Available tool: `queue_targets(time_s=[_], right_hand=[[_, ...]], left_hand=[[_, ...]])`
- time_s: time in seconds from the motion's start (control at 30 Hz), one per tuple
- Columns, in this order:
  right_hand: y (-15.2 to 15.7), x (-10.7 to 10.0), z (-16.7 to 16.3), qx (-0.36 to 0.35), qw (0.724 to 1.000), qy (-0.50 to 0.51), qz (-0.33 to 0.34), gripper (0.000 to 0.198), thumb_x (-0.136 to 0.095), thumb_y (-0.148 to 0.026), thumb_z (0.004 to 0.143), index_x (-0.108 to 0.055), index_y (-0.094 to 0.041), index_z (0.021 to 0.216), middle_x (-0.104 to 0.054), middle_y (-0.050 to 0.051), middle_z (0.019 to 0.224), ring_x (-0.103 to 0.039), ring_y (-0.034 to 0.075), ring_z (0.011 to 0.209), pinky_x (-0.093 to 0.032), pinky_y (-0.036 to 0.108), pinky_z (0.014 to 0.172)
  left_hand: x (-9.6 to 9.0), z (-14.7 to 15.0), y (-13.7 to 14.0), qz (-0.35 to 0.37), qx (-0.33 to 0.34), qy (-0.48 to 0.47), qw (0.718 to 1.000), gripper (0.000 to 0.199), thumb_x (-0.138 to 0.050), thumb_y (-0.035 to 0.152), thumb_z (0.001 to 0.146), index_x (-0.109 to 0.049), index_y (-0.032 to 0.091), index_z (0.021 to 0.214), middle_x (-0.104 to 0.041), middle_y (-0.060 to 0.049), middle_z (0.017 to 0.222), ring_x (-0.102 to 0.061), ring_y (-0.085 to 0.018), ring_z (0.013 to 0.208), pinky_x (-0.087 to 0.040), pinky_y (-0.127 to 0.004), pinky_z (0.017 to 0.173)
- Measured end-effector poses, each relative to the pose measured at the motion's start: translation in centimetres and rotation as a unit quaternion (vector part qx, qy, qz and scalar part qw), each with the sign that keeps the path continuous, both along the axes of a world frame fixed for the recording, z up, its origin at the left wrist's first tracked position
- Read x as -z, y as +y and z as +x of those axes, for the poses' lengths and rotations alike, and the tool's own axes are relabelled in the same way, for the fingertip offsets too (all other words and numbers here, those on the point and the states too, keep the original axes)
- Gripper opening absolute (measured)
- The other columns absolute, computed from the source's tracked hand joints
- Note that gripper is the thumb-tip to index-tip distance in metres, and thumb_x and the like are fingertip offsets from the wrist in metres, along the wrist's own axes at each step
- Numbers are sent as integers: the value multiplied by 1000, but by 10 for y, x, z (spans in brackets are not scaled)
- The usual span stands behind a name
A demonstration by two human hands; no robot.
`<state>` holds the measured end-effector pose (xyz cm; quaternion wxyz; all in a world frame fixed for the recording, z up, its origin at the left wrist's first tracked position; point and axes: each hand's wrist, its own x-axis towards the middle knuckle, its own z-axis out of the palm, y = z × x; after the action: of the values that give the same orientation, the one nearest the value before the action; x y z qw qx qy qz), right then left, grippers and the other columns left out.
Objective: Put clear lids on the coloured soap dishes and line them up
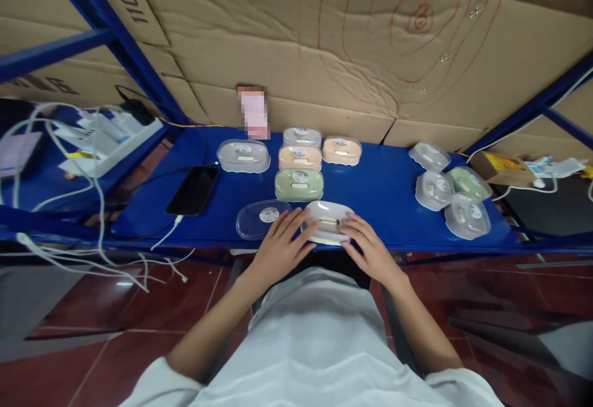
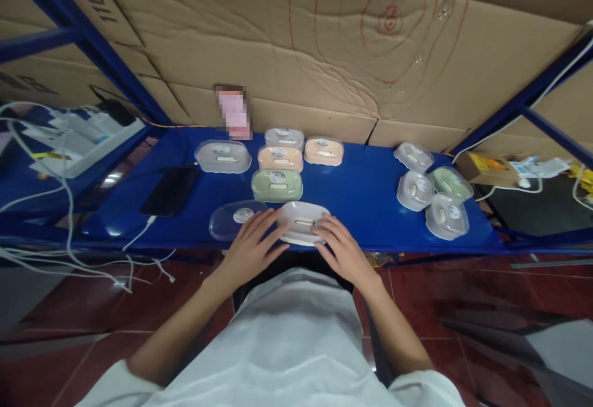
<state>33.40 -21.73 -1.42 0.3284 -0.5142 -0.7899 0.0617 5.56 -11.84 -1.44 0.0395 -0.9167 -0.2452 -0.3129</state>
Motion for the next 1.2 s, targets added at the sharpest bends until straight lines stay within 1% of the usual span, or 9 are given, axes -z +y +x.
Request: queue_targets(time_s=[0.23, 0.33, 0.47, 0.6, 0.7, 0.83, 1.03, 1.1, 1.2], right_hand=[[0, 10, -4, 6, 998, -59, 26, 40, -62, -27, 108, -63, -27, 148, -66, 11, 148, -49, 30, 155, -48, 59, 127], [-1, 8, 1, 12, 996, -79, 32, 37, -61, -25, 108, -64, -27, 145, -67, 11, 148, -51, 29, 153, -45, 58, 128], [2, 2, 22, 67, 992, -101, 30, 34, -61, -28, 108, -68, -29, 141, -65, 10, 151, -47, 34, 155, -43, 64, 126], [12, -1, 41, 90, 992, -84, 6, 32, -58, -32, 109, -70, -30, 139, -57, 13, 157, -45, 36, 156, -45, 64, 124], [18, -2, 41, 64, 997, -46, -20, 38, -56, -36, 110, -64, -31, 147, -55, 11, 160, -42, 33, 159, -44, 60, 128], [19, 0, 35, 111, 993, 2, -33, 67, -56, -44, 109, -31, -30, 171, -39, 15, 172, -36, 33, 163, -40, 60, 131], [23, 7, 37, 153, 988, -1, -30, 44, -52, -48, 110, -56, -29, 150, -52, 15, 159, -51, 34, 152, -46, 59, 126], [25, 9, 37, 151, 988, 25, -28, 50, -54, -49, 109, -50, -27, 153, -51, 17, 157, -51, 34, 152, -47, 59, 126], [28, 11, 38, 163, 984, 67, -3, 78, -62, -52, 106, -25, -24, 169, -39, 22, 166, -43, 35, 159, -46, 59, 127]], left_hand=[[2, 15, 5, -9, 29, 27, 999, 24, -63, 27, 108, -73, 23, 129, -73, -8, 143, -65, -27, 141, -38, -53, 131], [1, -9, 2, 0, -31, 4, 999, 32, -67, 29, 105, -70, 22, 137, -68, -14, 151, -62, -32, 144, -39, -59, 130], [7, -61, 3, -45, -194, -23, 980, 48, -70, 35, 102, -62, 26, 149, -54, -18, 163, -50, -45, 153, -42, -73, 123], [14, -79, 0, -80, -126, -56, 987, 49, -67, 29, 105, -59, 29, 153, -59, -16, 158, -53, -41, 152, -57, -62, 114], [11, -50, -6, -68, -65, -100, 990, 50, -69, 23, 103, -59, 30, 152, -63, -13, 154, -54, -36, 151, -57, -57, 117], [-1, 8, -3, -63, 2, -153, 986, 48, -70, 24, 103, -61, 31, 150, -65, -11, 152, -55, -32, 151, -57, -54, 120], [-14, 61, 34, -38, 21, -178, 983, 37, -67, 29, 105, -67, 25, 142, -66, -12, 148, -55, -30, 152, -52, -51, 124], [-17, 73, 49, -60, 19, -143, 988, 33, -64, 31, 108, -68, 24, 139, -66, -13, 149, -53, -29, 153, -49, -52, 127], [-20, 88, 70, -99, 61, -61, 991, 33, -60, 34, 109, -68, 23, 139, -64, -14, 151, -52, -29, 154, -49, -51, 127]])
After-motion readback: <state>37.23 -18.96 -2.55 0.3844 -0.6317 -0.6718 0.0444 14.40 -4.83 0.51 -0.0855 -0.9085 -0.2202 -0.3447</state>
